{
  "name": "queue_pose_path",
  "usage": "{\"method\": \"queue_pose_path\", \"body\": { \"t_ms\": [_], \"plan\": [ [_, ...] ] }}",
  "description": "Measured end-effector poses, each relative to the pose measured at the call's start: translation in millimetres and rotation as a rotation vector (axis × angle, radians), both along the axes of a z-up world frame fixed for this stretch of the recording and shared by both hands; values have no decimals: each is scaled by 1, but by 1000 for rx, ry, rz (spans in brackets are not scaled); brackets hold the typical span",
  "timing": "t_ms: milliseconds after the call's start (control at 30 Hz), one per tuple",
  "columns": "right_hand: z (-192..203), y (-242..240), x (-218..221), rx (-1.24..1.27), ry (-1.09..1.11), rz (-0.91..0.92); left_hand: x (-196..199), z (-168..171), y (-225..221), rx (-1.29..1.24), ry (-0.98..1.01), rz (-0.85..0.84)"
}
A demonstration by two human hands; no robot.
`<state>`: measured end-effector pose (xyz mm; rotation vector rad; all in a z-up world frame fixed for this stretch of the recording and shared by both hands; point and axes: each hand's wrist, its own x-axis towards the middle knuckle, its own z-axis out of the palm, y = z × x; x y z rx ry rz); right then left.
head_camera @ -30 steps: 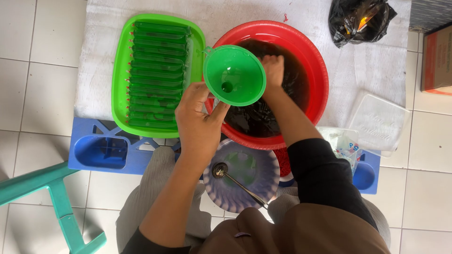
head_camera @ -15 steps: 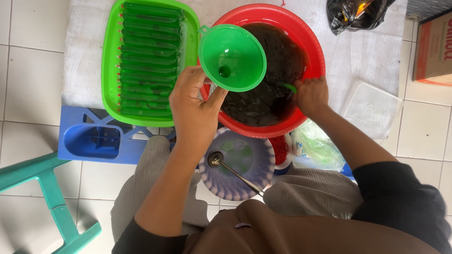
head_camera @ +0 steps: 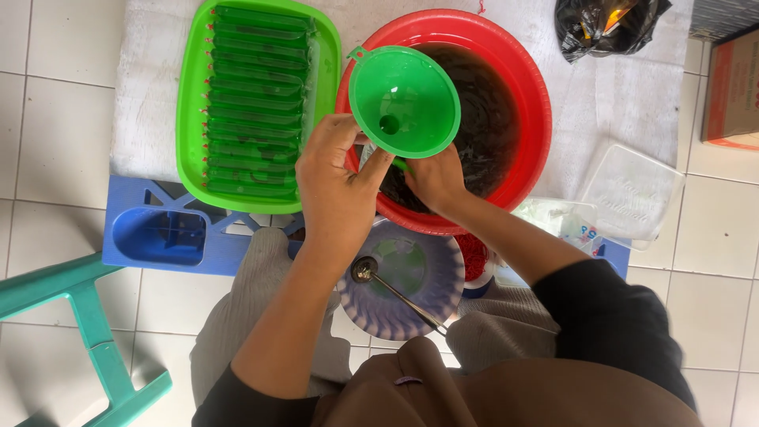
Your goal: Fill small plastic bags with liquid from a bucket using a funnel and ladle, then tie them closed with rubber bands.
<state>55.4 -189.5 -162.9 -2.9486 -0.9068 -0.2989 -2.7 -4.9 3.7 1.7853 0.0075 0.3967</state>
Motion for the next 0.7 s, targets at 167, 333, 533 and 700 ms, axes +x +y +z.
{"method": "queue_pose_path", "body": {
  "t_ms": [167, 333, 533, 700],
  "plan": [
    [-72, -14, 74, -182, -62, -96, 0, -1, -1, 4, 10, 1],
    [-135, -85, 138, -430, -155, -232, 0, 2, 0, -13, 20, -2],
    [-79, -129, 126, -651, -102, -309, 1, 12, 4, 94, -7, -4],
    [-64, -165, 95, -790, -70, -184, -2, 10, 5, 66, -9, -5]
  ]
}}
